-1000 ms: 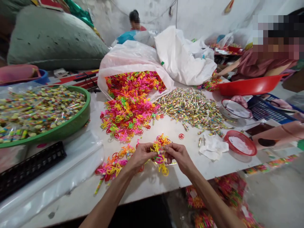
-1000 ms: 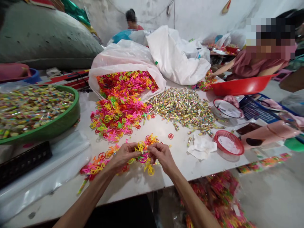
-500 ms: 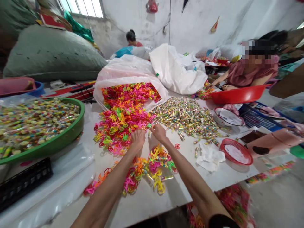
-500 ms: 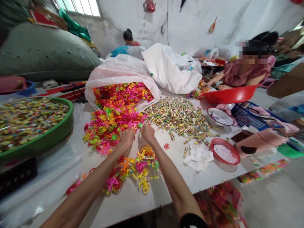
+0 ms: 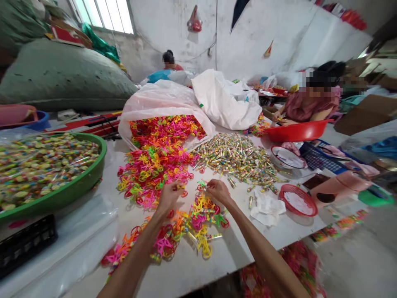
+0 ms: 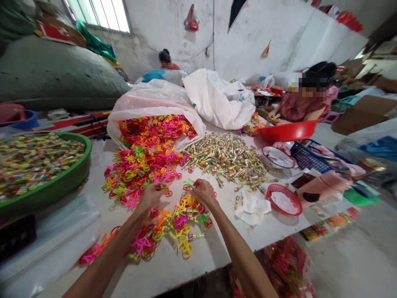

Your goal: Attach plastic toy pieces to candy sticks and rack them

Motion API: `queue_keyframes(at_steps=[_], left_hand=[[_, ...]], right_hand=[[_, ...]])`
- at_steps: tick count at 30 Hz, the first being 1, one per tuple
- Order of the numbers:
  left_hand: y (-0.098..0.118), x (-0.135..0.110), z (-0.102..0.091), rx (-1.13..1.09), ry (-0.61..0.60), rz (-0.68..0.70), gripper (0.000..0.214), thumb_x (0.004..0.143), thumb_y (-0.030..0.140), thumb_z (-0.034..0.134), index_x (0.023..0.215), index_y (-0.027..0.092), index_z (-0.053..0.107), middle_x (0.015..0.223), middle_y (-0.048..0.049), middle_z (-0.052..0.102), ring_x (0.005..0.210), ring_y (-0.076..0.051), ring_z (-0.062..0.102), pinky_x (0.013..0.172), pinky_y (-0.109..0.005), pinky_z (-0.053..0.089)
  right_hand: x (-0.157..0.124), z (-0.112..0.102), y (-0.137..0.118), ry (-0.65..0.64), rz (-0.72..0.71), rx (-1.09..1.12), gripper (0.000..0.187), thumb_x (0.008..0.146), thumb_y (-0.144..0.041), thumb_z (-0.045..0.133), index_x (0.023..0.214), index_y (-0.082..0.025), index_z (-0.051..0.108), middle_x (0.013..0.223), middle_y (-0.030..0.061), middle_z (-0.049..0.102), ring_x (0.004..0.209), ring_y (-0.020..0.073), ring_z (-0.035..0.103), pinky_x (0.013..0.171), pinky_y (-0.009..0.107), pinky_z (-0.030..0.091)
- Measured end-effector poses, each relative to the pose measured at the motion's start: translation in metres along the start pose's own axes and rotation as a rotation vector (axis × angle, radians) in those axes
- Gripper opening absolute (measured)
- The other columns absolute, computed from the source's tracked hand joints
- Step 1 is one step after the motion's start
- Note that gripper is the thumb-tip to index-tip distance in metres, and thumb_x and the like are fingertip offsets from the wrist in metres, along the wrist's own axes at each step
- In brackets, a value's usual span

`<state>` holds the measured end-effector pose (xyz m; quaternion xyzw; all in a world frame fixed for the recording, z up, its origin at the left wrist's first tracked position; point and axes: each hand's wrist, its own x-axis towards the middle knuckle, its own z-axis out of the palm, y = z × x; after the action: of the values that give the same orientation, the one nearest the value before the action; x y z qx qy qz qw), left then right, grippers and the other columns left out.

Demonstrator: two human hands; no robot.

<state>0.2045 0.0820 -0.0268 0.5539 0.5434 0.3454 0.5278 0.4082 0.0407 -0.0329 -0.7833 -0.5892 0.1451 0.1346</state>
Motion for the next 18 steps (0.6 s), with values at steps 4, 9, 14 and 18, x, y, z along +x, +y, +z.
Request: queue_keyframes(at_steps=[4,9,14,18], left_hand=[[0.004,-0.022,-0.022,-0.245,0.064,0.001,0.029,0.052,0.036,0.072,0.066,0.015,0.058,0.056,0.0014,0.056,0.053,-0.012,0.051,0.05,-0.023,0.038],[0.004,-0.055,-0.03,-0.521,0.028,-0.131,0.031,0.049,0.03,0.076,0.07,0.013,0.061,0.063,0.0001,0.061,0.05,-0.009,0.052,0.043,-0.019,0.038],[0.005,-0.088,-0.023,-0.627,-0.068,-0.206,0.025,0.056,0.025,0.075,0.072,0.012,0.061,0.065,-0.0004,0.063,0.052,-0.008,0.055,0.045,-0.017,0.04],[0.004,-0.101,-0.021,-0.803,-0.056,-0.322,0.024,0.053,0.021,0.076,0.07,0.012,0.061,0.064,-0.0001,0.064,0.052,-0.008,0.057,0.043,-0.017,0.042]], right_hand=[[-0.013,-0.02,0.034,0.069,0.091,-0.045,0.026,0.081,-0.035,0.047,0.097,-0.022,0.063,0.096,0.004,0.064,0.088,0.016,0.057,0.07,0.023,0.038],[0.015,-0.035,0.062,0.109,0.276,-0.113,0.024,0.076,-0.017,0.047,0.092,-0.011,0.064,0.102,0.0169,0.061,0.096,0.026,0.055,0.074,0.032,0.038],[0.03,-0.043,0.058,0.071,0.268,-0.029,0.014,0.063,-0.005,0.052,0.068,-0.01,0.064,0.082,0.0165,0.064,0.091,0.029,0.057,0.074,0.035,0.038],[0.008,-0.055,0.043,0.079,0.238,0.163,0.021,0.074,-0.019,0.046,0.061,-0.011,0.061,0.058,0.0085,0.058,0.067,0.0205,0.059,0.06,0.029,0.04]])
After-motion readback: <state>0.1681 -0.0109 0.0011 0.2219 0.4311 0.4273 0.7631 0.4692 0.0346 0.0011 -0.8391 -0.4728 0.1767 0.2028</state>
